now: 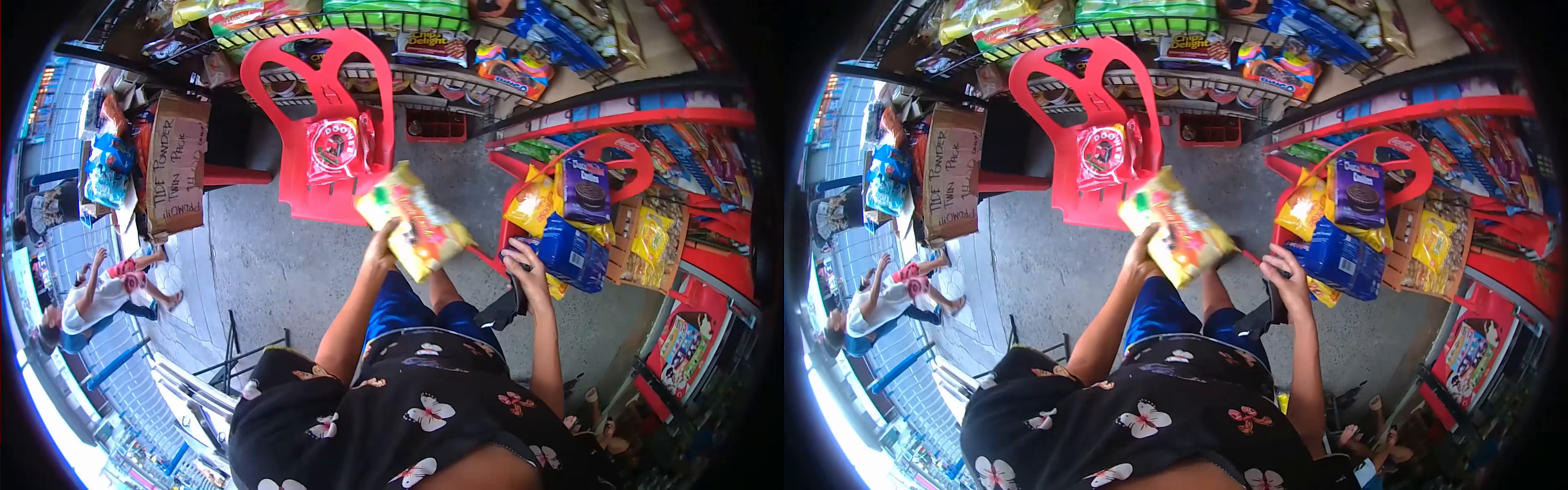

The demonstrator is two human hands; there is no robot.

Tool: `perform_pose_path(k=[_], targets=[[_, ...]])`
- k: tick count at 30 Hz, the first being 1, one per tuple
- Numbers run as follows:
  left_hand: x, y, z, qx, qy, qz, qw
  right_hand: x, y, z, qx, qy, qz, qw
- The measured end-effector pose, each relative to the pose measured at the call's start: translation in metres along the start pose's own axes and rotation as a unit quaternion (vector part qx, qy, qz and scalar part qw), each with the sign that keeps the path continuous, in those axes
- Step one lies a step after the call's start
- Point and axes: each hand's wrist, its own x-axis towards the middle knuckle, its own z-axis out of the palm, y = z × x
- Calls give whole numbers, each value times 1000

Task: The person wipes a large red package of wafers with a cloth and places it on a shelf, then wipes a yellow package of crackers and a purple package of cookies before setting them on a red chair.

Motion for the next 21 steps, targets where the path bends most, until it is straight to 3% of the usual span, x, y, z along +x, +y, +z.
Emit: perform_pose_path(k=[2, 4, 6, 8, 10, 12, 13, 14, 16, 18, 19, 20, 21], targets=[[15, 47, -54, -13, 78, 59, 995, 2, -19, 17, -7, -13, 40, 999], [57, 84, -128, -24, 73, 76, 994, 3, -22, 27, -18, -27, 72, 997], [74, 105, -132, -49, 64, 109, 991, 3, -16, 34, -17, -38, 84, 996], [128, 125, -164, -95, 119, 133, 979, 1, 1, 34, -19, -19, 112, 993], [157, 137, -146, -118, 137, 150, 972, 2, 18, 35, -19, -29, 115, 993], [184, 146, -147, -118, 103, 187, 970, 0, 17, 35, -31, -23, 128, 991], [192, 152, -147, -84, 100, 186, 974, -1, 18, 35, -32, -14, 123, 992], [198, 159, -146, 60, 155, 167, 972, -3, 18, 32, -33, -5, 118, 992], [185, 177, -138, 172, 230, 26, 957, -6, 12, 21, -41, 2, 99, 994], [193, 196, -182, 177, 250, -8, 952, -11, -22, 4, -39, 29, 154, 987], [159, 191, -153, 242, 292, 24, 925, -8, -22, -15, -60, 63, 114, 990], [149, 185, -154, 221, 371, 107, 896, -6, -21, -39, -79, 101, 75, 989], [131, 182, -140, 312, 489, 119, 806, 1, -24, -65, -76, 155, 52, 984]])
